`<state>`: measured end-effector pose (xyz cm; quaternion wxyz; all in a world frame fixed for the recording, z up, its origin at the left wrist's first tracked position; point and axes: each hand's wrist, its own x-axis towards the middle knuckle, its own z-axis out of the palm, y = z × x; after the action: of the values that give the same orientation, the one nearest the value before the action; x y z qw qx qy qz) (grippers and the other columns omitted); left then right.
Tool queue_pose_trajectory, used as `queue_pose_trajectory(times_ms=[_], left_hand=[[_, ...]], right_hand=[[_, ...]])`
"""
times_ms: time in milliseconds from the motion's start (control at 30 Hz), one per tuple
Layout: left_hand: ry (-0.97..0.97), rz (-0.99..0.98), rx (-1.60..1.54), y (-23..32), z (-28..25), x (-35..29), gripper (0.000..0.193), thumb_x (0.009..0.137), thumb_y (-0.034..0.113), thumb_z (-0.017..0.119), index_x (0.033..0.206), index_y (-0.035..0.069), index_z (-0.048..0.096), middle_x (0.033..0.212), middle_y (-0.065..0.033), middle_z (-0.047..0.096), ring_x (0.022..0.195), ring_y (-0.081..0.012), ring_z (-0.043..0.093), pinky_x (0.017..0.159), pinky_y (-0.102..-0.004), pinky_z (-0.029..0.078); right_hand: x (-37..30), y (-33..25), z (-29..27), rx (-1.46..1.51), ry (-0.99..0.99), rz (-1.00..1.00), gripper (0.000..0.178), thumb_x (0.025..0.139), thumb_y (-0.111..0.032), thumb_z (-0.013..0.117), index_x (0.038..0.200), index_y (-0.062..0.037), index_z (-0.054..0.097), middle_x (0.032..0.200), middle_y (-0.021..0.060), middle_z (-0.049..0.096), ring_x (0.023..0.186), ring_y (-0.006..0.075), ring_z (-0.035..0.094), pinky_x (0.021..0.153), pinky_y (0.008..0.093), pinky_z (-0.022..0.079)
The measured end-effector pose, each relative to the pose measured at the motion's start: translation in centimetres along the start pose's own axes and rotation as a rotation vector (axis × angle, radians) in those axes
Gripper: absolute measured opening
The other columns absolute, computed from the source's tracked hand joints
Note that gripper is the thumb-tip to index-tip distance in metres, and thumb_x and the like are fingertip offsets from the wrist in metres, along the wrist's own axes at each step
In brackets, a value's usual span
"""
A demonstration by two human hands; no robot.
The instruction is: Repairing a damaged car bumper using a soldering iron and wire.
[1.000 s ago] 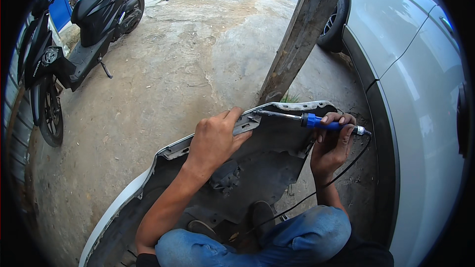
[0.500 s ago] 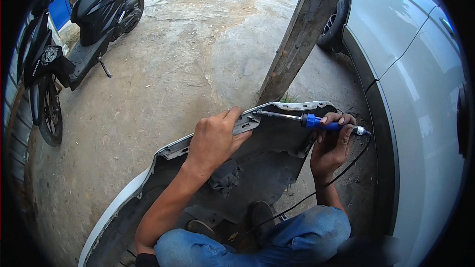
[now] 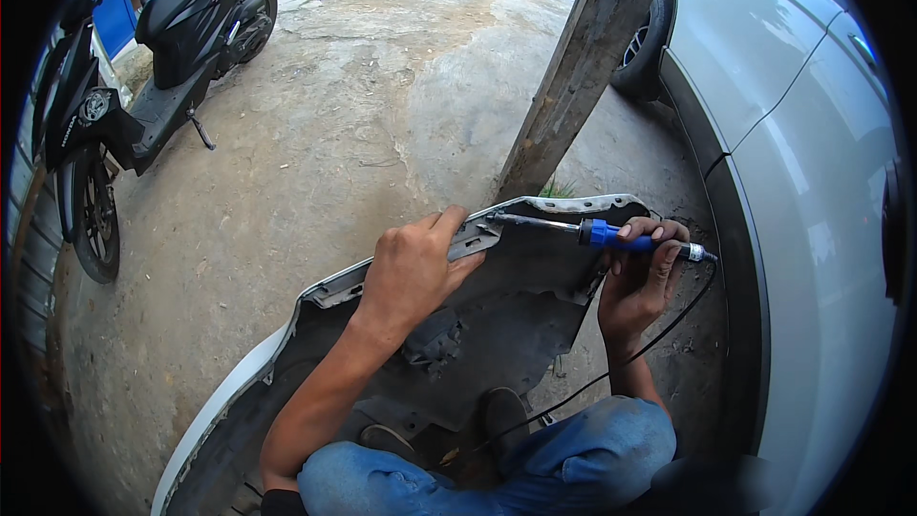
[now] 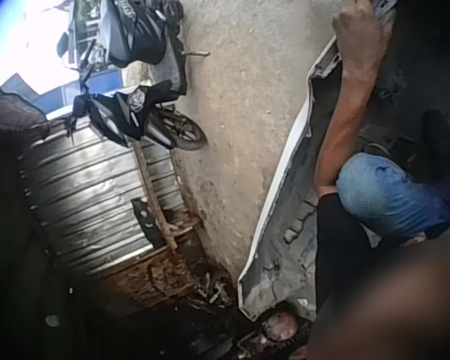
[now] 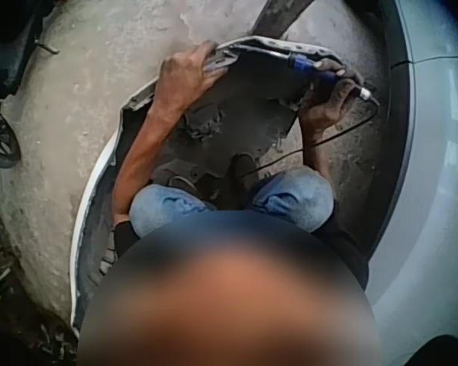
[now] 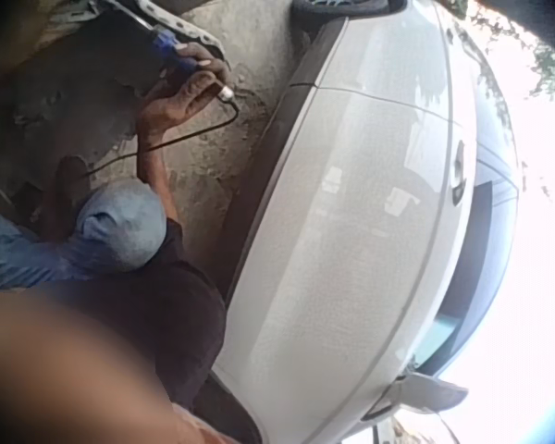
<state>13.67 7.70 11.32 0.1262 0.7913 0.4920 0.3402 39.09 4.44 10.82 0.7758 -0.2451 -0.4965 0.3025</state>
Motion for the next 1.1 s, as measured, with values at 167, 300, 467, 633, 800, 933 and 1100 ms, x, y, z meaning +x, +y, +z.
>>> queue_pose_trajectory(times_ms=[167, 300, 467, 633, 800, 933, 1100], left_hand=[[-0.002, -0.001, -0.008, 0.06, 0.02, 0.04, 0.046, 0.078, 0.02, 0.087, 0.118, 0.003, 0.07, 0.096, -0.0213, 0.074, 0.087, -0.0401, 0.073, 0.078, -0.0459, 0.057], [0.001, 0.003, -0.008, 0.01, -0.03, -0.01, 0.046, 0.079, 0.02, 0.087, 0.118, 0.004, 0.069, 0.094, -0.0215, 0.074, 0.086, -0.0404, 0.073, 0.077, -0.0459, 0.057], [0.007, 0.01, -0.013, -0.08, 0.01, -0.04, 0.046, 0.079, 0.02, 0.087, 0.118, 0.004, 0.069, 0.094, -0.0216, 0.074, 0.086, -0.0401, 0.073, 0.077, -0.0457, 0.058], [0.008, 0.019, 0.004, 0.01, 0.02, 0.09, 0.045, 0.079, 0.02, 0.087, 0.117, 0.003, 0.07, 0.094, -0.0211, 0.074, 0.085, -0.0391, 0.074, 0.076, -0.0451, 0.058], [0.004, 0.012, -0.005, -0.05, 0.08, 0.01, 0.044, 0.079, 0.02, 0.087, 0.116, 0.003, 0.07, 0.094, -0.0208, 0.074, 0.085, -0.039, 0.074, 0.076, -0.0449, 0.058], [0.01, 0.017, -0.004, -0.09, 0.0, -0.06, 0.045, 0.079, 0.02, 0.087, 0.117, 0.003, 0.07, 0.094, -0.0209, 0.074, 0.085, -0.039, 0.074, 0.076, -0.045, 0.058], [-0.001, 0.007, -0.004, 0.04, 0.04, 0.05, 0.045, 0.079, 0.02, 0.087, 0.117, 0.004, 0.07, 0.094, -0.0212, 0.074, 0.085, -0.0393, 0.074, 0.077, -0.0451, 0.058]], right_hand=[[0.06, -0.01, -0.04, -0.006, -0.001, -0.003, 0.027, 0.114, -0.037, 0.042, 0.113, -0.0099, 0.043, 0.101, 0.0159, 0.063, 0.074, 0.0142, 0.051, 0.067, 0.0285, 0.046], [0.02, 0.04, -0.05, -0.007, -0.01, -0.005, 0.027, 0.114, -0.037, 0.043, 0.113, -0.0096, 0.043, 0.102, 0.0159, 0.063, 0.075, 0.0145, 0.052, 0.067, 0.0287, 0.047], [0.01, 0.01, -0.14, -0.02, -0.012, -0.01, 0.027, 0.114, -0.037, 0.043, 0.113, -0.0095, 0.043, 0.102, 0.0159, 0.063, 0.079, 0.0154, 0.054, 0.067, 0.0288, 0.047], [0.08, -0.28, -0.17, -0.041, -0.023, -0.012, 0.028, 0.113, -0.038, 0.044, 0.112, -0.0094, 0.042, 0.101, 0.0154, 0.062, 0.085, 0.0171, 0.058, 0.068, 0.0287, 0.049], [-0.12, -0.1, -0.29, -0.051, -0.021, -0.014, 0.029, 0.113, -0.038, 0.044, 0.113, -0.0094, 0.042, 0.101, 0.0151, 0.062, 0.089, 0.0181, 0.059, 0.068, 0.029, 0.049], [-0.12, -0.18, -0.18, -0.057, -0.025, -0.02, 0.029, 0.113, -0.039, 0.043, 0.113, -0.0093, 0.042, 0.101, 0.0151, 0.062, 0.089, 0.0185, 0.059, 0.068, 0.0291, 0.049], [-0.15, -0.15, -0.31, -0.056, -0.023, -0.022, 0.029, 0.113, -0.038, 0.043, 0.113, -0.0092, 0.042, 0.102, 0.0153, 0.062, 0.089, 0.0186, 0.06, 0.068, 0.029, 0.05]])
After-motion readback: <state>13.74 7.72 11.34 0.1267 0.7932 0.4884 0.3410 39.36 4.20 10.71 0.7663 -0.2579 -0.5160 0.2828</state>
